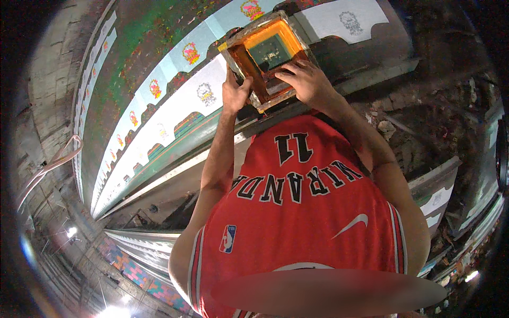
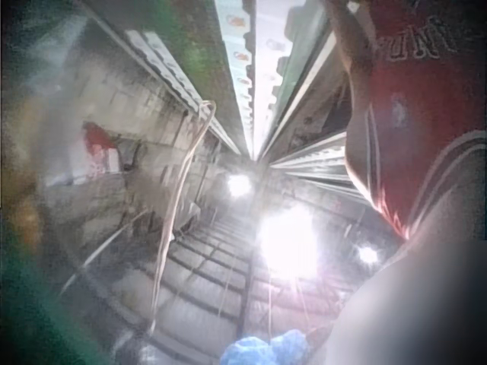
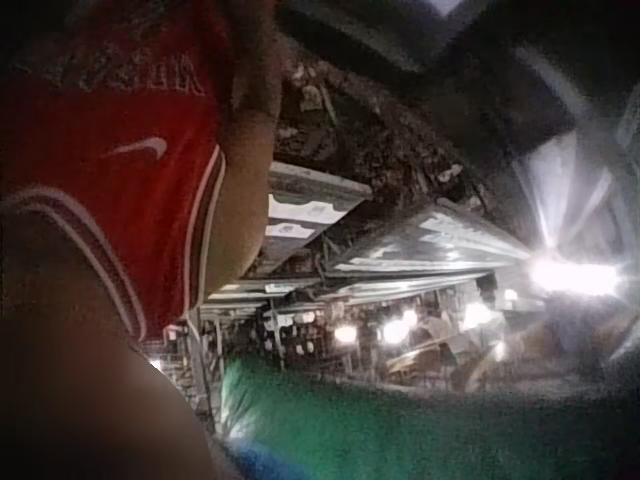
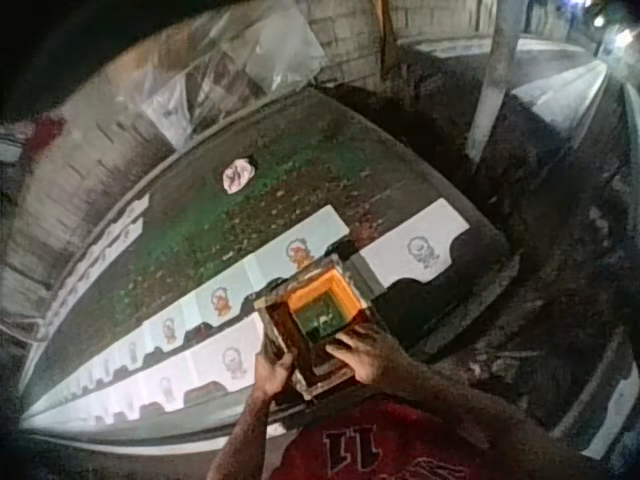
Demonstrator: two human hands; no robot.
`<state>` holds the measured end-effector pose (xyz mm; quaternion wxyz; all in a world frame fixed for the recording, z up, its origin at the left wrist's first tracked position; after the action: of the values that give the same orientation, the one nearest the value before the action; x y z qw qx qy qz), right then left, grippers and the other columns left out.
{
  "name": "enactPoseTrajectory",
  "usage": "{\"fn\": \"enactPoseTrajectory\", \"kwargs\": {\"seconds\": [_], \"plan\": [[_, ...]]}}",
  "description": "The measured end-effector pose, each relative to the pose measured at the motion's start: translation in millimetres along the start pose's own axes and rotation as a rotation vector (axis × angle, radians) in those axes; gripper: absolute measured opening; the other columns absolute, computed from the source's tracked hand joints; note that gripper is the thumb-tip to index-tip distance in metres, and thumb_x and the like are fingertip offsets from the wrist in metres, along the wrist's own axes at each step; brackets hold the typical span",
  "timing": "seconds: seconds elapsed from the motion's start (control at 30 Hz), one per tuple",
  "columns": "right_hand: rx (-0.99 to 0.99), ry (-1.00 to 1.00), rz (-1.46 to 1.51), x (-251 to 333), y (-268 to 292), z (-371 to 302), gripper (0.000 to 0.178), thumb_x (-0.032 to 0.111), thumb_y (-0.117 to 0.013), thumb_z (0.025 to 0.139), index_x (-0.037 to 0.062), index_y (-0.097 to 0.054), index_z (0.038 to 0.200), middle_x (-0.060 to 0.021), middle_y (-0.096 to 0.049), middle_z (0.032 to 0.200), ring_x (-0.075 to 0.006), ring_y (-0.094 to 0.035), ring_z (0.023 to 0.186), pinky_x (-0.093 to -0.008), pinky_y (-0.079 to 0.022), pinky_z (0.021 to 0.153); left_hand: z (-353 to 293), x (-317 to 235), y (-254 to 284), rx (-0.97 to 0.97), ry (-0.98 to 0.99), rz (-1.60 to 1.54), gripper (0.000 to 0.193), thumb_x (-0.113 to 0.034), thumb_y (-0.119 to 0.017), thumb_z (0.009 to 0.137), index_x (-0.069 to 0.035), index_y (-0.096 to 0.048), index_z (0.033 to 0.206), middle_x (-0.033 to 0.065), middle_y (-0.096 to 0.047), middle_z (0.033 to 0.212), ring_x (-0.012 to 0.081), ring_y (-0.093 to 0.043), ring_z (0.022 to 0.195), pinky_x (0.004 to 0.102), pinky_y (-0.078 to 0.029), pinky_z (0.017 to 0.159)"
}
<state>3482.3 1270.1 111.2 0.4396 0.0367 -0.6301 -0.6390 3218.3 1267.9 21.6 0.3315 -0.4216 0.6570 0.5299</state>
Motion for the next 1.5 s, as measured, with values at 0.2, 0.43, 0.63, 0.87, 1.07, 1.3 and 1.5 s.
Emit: {"fn": "enactPoseTrajectory", "kwargs": {"seconds": [0.2, 0.43, 0.63, 0.87, 1.07, 1.3, 1.5], "plan": [[0.303, -0.193, 0.121, -14.9, 9.7, 49.8, 0.041, 0.005, -0.069, 0.094, 0.0121, -0.075, 0.134, -0.0125, -0.075, 0.131, -0.0364, -0.071, 0.124, -0.0501, -0.057, 0.105, -1.4, 5.6, 1.3, 0.009, -0.016, 0.005, 0.088, -0.020, -0.071, 0.096, -0.001, -0.028, 0.170, 0.0217, -0.077, 0.126, 0.0298, -0.079, 0.102, 0.0405, -0.064, 0.091], [0.083, -0.121, 0.032, -34.0, -13.1, 126.5, 0.034, 0.009, -0.066, 0.097, 0.0154, -0.079, 0.128, -0.0177, -0.080, 0.112, -0.0401, -0.077, 0.108, -0.0532, -0.060, 0.098, -7.2, -21.5, 4.5, 0.061, 0.071, -0.058, 0.087, -0.020, -0.071, 0.098, 0.000, -0.027, 0.170, 0.0193, -0.075, 0.122, 0.0243, -0.075, 0.090, 0.0381, -0.061, 0.081], [0.243, -0.172, 0.049, -8.2, 2.6, 49.9, 0.049, 0.001, -0.071, 0.092, 0.0140, -0.073, 0.139, -0.0143, -0.073, 0.135, -0.0350, -0.068, 0.129, -0.0470, -0.054, 0.112, -9.0, -33.1, 8.1, 0.046, 0.062, -0.023, 0.097, -0.023, -0.072, 0.096, 0.001, -0.017, 0.173, 0.0177, -0.077, 0.096, 0.0238, -0.072, 0.069, 0.0376, -0.059, 0.065], [0.509, -0.259, 0.116, -21.6, 19.9, 70.5, 0.042, 0.001, -0.072, 0.094, 0.0078, -0.076, 0.135, -0.0196, -0.077, 0.127, -0.0415, -0.071, 0.122, -0.0483, -0.056, 0.108, -4.5, -19.0, 4.5, 0.039, 0.080, 0.093, 0.106, -0.032, -0.073, 0.093, 0.007, -0.013, 0.172, 0.0253, -0.079, 0.088, 0.0347, -0.080, 0.071, 0.0462, -0.064, 0.068], [0.411, -0.271, -0.026, -49.6, -8.8, 147.0, 0.046, 0.005, -0.076, 0.095, 0.0129, -0.074, 0.140, -0.0188, -0.074, 0.138, -0.0389, -0.071, 0.127, -0.0491, -0.055, 0.110, -7.7, -33.8, 8.2, 0.080, 0.164, 0.024, 0.106, -0.032, -0.075, 0.093, 0.009, -0.016, 0.171, 0.0232, -0.079, 0.084, 0.0325, -0.078, 0.064, 0.0444, -0.064, 0.065], [0.344, -0.269, 0.036, -24.7, 3.3, 72.1, 0.051, -0.004, -0.068, 0.090, 0.0132, -0.075, 0.138, -0.0161, -0.073, 0.140, -0.0384, -0.067, 0.132, -0.0485, -0.054, 0.114, -6.4, -23.3, 4.7, 0.001, 0.040, 0.115, 0.106, -0.032, -0.076, 0.092, 0.010, -0.017, 0.170, 0.0210, -0.078, 0.079, 0.0339, -0.077, 0.064, 0.0456, -0.063, 0.063], [0.187, -0.208, 0.099, 4.7, 16.4, 22.1, 0.051, -0.005, -0.062, 0.086, 0.0110, -0.077, 0.132, -0.0150, -0.076, 0.133, -0.0363, -0.071, 0.126, -0.0480, -0.057, 0.108, -5.9, -23.0, 5.9, 0.012, 0.075, 0.193, 0.107, -0.033, -0.076, 0.092, 0.009, -0.016, 0.171, 0.0201, -0.076, 0.076, 0.0352, -0.078, 0.067, 0.0466, -0.062, 0.064]]}}
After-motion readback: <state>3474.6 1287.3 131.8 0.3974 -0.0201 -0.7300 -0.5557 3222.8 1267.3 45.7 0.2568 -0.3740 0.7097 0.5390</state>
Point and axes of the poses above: each hand's wrist, its own z-axis towards the middle knuckle, its own y-axis out of the back of the hand, x = y × z, the point moved 4 cm from there along z, towards the middle knuckle
